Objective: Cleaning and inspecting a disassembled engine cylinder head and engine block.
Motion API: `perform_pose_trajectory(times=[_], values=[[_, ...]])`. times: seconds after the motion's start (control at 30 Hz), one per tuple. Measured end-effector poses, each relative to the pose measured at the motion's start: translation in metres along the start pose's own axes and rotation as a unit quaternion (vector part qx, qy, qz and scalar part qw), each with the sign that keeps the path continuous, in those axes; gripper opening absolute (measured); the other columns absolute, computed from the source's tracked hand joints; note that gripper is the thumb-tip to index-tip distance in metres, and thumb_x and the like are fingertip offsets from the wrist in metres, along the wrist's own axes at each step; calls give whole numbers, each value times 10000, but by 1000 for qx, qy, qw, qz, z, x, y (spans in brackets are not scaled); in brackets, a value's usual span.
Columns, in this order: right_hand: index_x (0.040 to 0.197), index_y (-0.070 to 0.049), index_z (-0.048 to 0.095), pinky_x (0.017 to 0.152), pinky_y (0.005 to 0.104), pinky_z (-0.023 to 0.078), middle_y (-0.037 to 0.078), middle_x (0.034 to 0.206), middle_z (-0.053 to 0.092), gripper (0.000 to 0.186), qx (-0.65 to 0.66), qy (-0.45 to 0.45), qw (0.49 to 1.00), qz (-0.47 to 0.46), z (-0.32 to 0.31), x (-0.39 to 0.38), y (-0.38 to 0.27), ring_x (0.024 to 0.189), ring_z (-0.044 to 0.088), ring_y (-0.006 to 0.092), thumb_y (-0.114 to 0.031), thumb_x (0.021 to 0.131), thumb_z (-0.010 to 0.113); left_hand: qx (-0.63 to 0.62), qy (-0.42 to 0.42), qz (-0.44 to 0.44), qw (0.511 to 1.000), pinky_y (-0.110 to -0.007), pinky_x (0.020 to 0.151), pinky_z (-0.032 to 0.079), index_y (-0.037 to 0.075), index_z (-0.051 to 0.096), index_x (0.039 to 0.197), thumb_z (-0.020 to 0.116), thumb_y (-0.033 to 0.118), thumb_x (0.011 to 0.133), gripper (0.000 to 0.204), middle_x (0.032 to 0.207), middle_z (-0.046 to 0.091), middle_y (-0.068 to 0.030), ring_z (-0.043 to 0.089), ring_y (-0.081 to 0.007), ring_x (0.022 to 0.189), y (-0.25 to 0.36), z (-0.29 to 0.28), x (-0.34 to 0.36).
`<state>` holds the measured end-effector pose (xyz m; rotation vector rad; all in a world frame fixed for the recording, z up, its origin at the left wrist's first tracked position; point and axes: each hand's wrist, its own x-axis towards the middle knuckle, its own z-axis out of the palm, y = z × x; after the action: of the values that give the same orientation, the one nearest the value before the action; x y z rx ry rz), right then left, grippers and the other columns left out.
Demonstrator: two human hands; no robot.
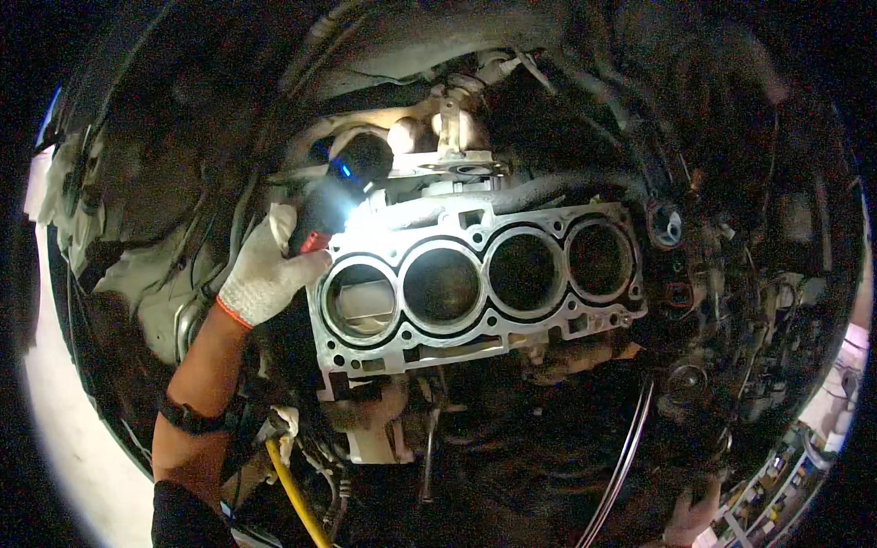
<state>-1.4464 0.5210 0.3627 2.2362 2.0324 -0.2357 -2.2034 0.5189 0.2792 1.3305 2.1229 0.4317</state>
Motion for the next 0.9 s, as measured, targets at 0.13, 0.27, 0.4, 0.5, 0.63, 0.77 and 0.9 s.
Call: perform_pose_trajectory(times=[0.13, 0.27, 0.4, 0.5, 0.63, 0.77, 0.9], values=[[1391, 53, 563, 1091, 449, 459, 237, 1342, 641, 592, 76, 24, 997, -14, 7, -9, 41, 1245, 600, 338, -302, 944, 719, -68, 29, 19, 997, -368, 885, 487, 7, 608, 1094, 754, 107, 778, 363, 977, 622, -121, 595, -241, 930, 7, 6, 13], [1326, 42, 600, 1033, 466, 495, 244, 1264, 657, 563, 60, -23, 998, -27, -8, -2, 13, 1162, 622, 342, -348, 945, 741, -42, 15, 73, 996, -361, 850, 505, 9, 618, 1144, 763, 74, 769, 407, 995, 651, -108, 606, -205, 904, 17, 4, 23], [1261, 30, 636, 975, 482, 531, 250, 1187, 674, 543, 71, -60, 995, -34, -19, 0, 5, 1079, 643, 346, -393, 946, 762, -71, 22, 80, 994, -348, 834, 513, 22, 623, 1158, 778, 58, 752, 436, 999, 651, -90, 606, -191, 885, 13, 14, 35], [1232, 58, 642, 915, 481, 544, 219, 1144, 694, 496, 53, -44, 997, -34, -15, -1, -7, 991, 658, 341, -336, 954, 761, 52, -28, 78, 995, -340, 822, 504, 28, 627, 1146, 788, 55, 742, 435, 983, 646, -76, 594, -178, 872, -3, 14, 35], [1224, 42, 647, 929, 461, 551, 190, 1163, 700, 384, 9, 1, 992, -125, -16, 0, -18, 1017, 659, 320, -208, 958, 765, 64, 47, 135, 988, -423, 800, 523, 46, 664, 1080, 863, 165, 686, 458, 949, 659, -153, 652, -351, 879, -14, 20, 34], [1234, 37, 647, 982, 457, 528, 219, 1199, 689, 376, 121, -13, 992, -17, -11, -4, -18, 1087, 640, 328, -221, 977, 745, 1, 32, 52, 998, -415, 805, 523, 45, 662, 1108, 867, 145, 681, 484, 972, 662, -142, 656, -329, 887, 2, 22, 33], [1279, 39, 623, 1022, 452, 502, 240, 1308, 647, 389, 118, -66, 991, 18, -15, 0, -24, 1164, 613, 350, -208, 996, 721, -17, 73, 101, 992, -367, 879, 499, 23, 632, 1202, 799, 60, 700, 530, 1064, 651, -111, 631, -239, 965, -5, 29, 36]])
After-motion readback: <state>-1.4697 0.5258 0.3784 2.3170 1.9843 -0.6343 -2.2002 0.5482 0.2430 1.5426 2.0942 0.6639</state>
